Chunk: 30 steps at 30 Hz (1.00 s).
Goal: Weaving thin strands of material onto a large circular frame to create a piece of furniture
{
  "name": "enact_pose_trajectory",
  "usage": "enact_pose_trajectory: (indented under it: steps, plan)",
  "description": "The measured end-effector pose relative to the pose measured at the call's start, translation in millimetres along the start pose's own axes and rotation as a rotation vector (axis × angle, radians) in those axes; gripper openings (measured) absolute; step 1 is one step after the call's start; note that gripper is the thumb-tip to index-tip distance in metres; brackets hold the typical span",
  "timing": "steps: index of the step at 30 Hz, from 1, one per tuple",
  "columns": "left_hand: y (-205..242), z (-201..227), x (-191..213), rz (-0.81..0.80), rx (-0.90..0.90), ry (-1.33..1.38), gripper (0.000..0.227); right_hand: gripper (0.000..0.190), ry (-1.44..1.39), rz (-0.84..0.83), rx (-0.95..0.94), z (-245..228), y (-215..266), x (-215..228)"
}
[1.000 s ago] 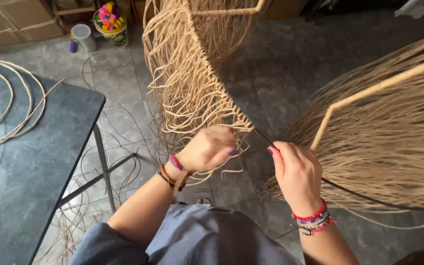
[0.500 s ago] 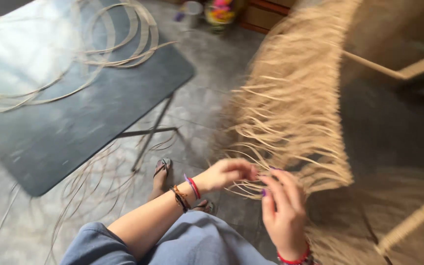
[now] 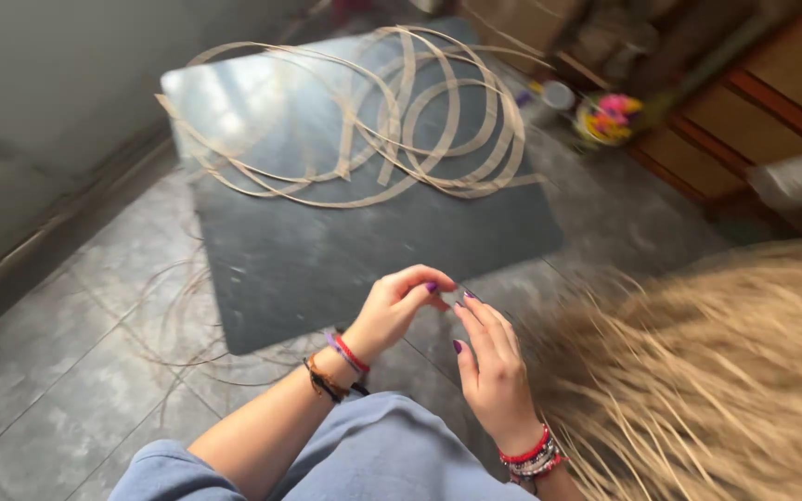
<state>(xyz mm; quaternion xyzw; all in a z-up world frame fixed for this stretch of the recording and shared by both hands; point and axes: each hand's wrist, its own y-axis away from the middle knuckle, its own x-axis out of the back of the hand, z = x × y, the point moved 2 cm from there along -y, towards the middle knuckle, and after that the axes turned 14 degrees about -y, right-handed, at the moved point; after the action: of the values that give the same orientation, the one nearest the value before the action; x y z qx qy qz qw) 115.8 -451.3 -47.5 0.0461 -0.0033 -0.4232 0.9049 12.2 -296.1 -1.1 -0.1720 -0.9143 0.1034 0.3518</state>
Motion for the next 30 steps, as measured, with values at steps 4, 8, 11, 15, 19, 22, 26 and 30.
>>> enact_pose_trajectory:
  steps: [4, 8, 11, 15, 19, 22, 26, 30]
  plan:
    - [-54, -56, 115, 0.417, -0.13, -0.47, 0.027, 0.042, -0.029, -0.093, 0.034, 8, -76, -45]
    - [-88, -123, 233, 0.722, 0.074, -0.826, 0.031, 0.042, -0.064, -0.167, 0.04, 12, -128, -75]
    - [-100, -153, 290, 0.666, 0.304, -1.058, 0.042, 0.042, -0.073, -0.231, 0.003, 18, -152, -96]
    - [-105, -191, 314, 0.607, 0.309, -1.21, 0.052, 0.041, -0.101, -0.276, 0.015, 23, -176, -114]
    - [-95, -148, 288, 0.648, -0.052, -1.237, 0.044, 0.042, -0.141, -0.324, -0.043, 46, -185, -135]
    - [-82, -88, 241, 0.574, -0.252, -1.115, 0.042, 0.048, -0.512, -0.295, -0.348, 88, -183, -161]
    - [-48, -24, 172, 0.334, -0.444, -0.898, 0.026, 0.046, -1.388, 0.029, -0.828, 60, -213, -156]
    - [-34, -46, 155, 0.435, -0.409, -0.724, 0.02, 0.036, -1.547, 0.246, -0.826, 62, -211, -127]
